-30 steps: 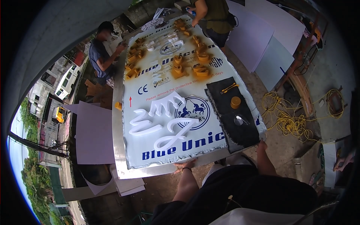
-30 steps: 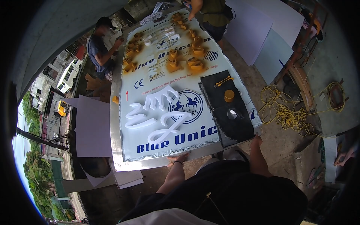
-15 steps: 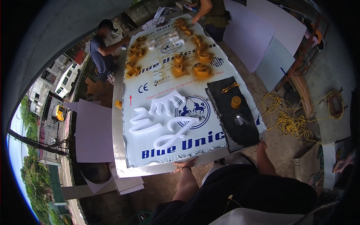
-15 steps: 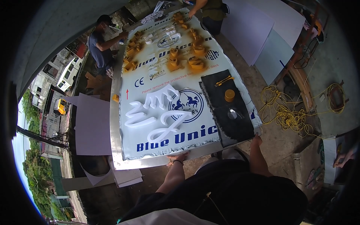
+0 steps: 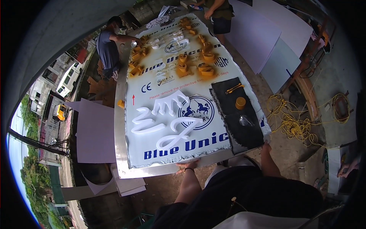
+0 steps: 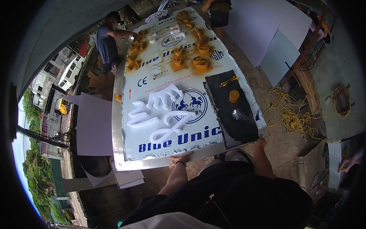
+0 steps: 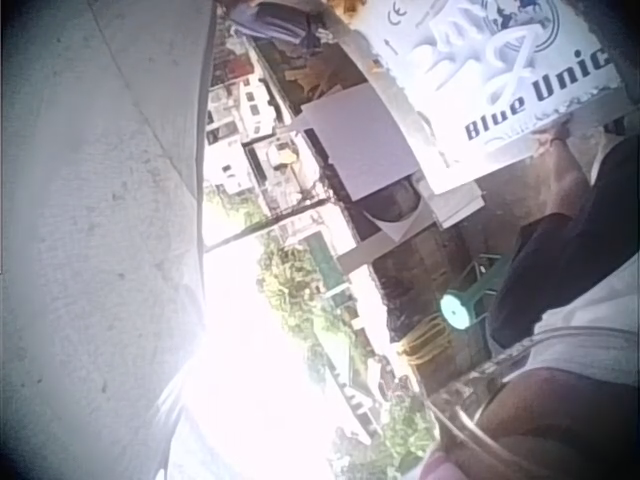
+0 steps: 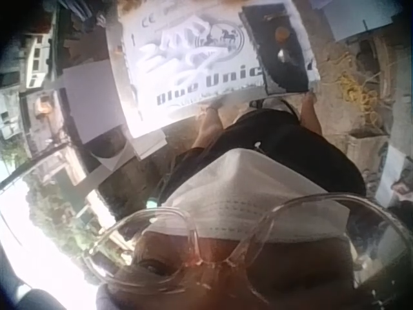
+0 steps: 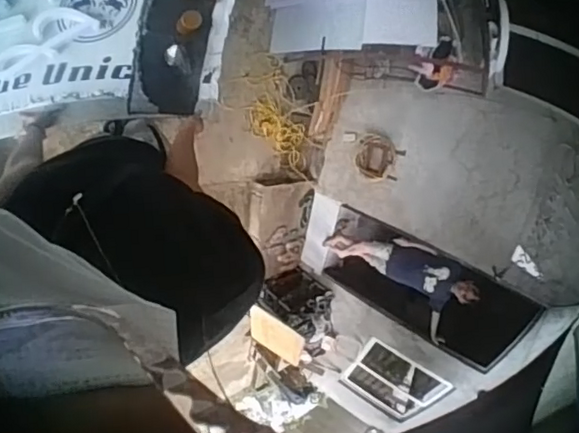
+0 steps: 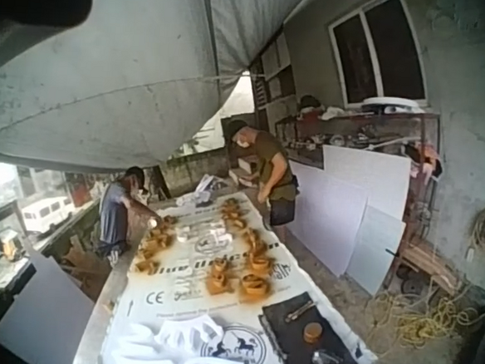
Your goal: The recorder prepares and assists with spray painting individual sign letters on an outdoor production table.
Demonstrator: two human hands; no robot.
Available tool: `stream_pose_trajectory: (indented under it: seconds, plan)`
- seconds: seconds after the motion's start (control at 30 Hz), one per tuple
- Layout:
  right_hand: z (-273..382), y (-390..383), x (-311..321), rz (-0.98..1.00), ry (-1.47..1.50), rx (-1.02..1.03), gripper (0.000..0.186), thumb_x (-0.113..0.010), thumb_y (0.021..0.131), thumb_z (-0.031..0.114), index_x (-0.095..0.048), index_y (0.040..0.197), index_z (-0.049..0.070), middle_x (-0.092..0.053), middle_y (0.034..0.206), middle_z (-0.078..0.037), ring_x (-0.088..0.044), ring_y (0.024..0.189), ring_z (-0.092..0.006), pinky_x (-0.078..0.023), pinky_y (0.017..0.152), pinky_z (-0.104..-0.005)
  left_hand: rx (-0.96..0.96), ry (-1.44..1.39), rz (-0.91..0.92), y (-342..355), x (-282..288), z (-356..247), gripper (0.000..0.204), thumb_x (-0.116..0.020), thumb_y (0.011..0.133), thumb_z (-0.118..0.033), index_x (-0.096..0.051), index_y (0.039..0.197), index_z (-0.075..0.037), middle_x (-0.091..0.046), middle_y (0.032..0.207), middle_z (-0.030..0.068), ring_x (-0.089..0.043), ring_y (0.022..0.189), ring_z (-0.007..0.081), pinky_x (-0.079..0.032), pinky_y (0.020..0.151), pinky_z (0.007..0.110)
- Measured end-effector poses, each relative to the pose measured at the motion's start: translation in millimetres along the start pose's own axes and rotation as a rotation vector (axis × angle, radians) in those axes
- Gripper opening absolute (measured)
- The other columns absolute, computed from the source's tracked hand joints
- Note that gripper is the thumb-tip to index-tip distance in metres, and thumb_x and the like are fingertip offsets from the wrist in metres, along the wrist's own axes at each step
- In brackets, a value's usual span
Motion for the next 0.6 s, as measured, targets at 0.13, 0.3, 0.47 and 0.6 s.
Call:
stream_pose_trajectory:
  seconds: [0.13,0.3,0.47,0.6]
  plan:
    - [-3,-1,3,-0.024,0.015,-0.032,0.048,-0.045,0.076,0.044,-0.056,0.061,-0.001,-0.054,0.056,-0.009,-0.053,0.049,-0.0187,-0.04,0.044,-0.0311,0.052,0.028,-0.012,4,-2,6,0.083,-0.046,0.058,-0.066,-0.01,0.125,-0.034,0.016,0.131,0.0084,0.031,0.103,0.0477,0.013,0.078,0.065]
    - [-6,-4,-4,0.089,0.202,-0.109,0.037,-0.052,0.074,0.037,-0.054,0.084,0.002,-0.054,0.076,-0.012,-0.052,0.068,-0.0276,-0.043,0.064,-0.0507,0.094,0.071,-0.032,14,-7,13,0.083,-0.046,0.058,-0.067,-0.008,0.125,-0.035,0.018,0.13,0.0092,0.032,0.103,0.0473,0.013,0.078,0.065]
    - [-9,3,-1,0.029,0.082,-0.09,0.037,-0.051,0.075,0.037,-0.055,0.078,0.001,-0.054,0.072,-0.011,-0.052,0.062,-0.0258,-0.045,0.06,-0.0434,0.063,0.093,-0.018,19,-11,13,0.082,-0.045,0.058,-0.068,-0.007,0.124,-0.036,0.018,0.13,0.0086,0.033,0.103,0.0466,0.014,0.079,0.064]
    - [6,1,-3,0.054,-0.026,0.063,0.037,-0.049,0.076,0.037,-0.055,0.075,0.001,-0.054,0.067,-0.01,-0.052,0.059,-0.0242,-0.043,0.055,-0.0395,0.061,0.066,0.001,16,-11,11,0.082,-0.044,0.058,-0.068,-0.007,0.124,-0.036,0.018,0.13,0.0086,0.033,0.103,0.0464,0.014,0.079,0.064]
Point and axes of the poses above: each hand's wrist, its own y-axis towards the middle knuckle, its own x-axis out of the back of the hand, z = x × y, the point moved 10 cm from there along y, towards the middle knuckle
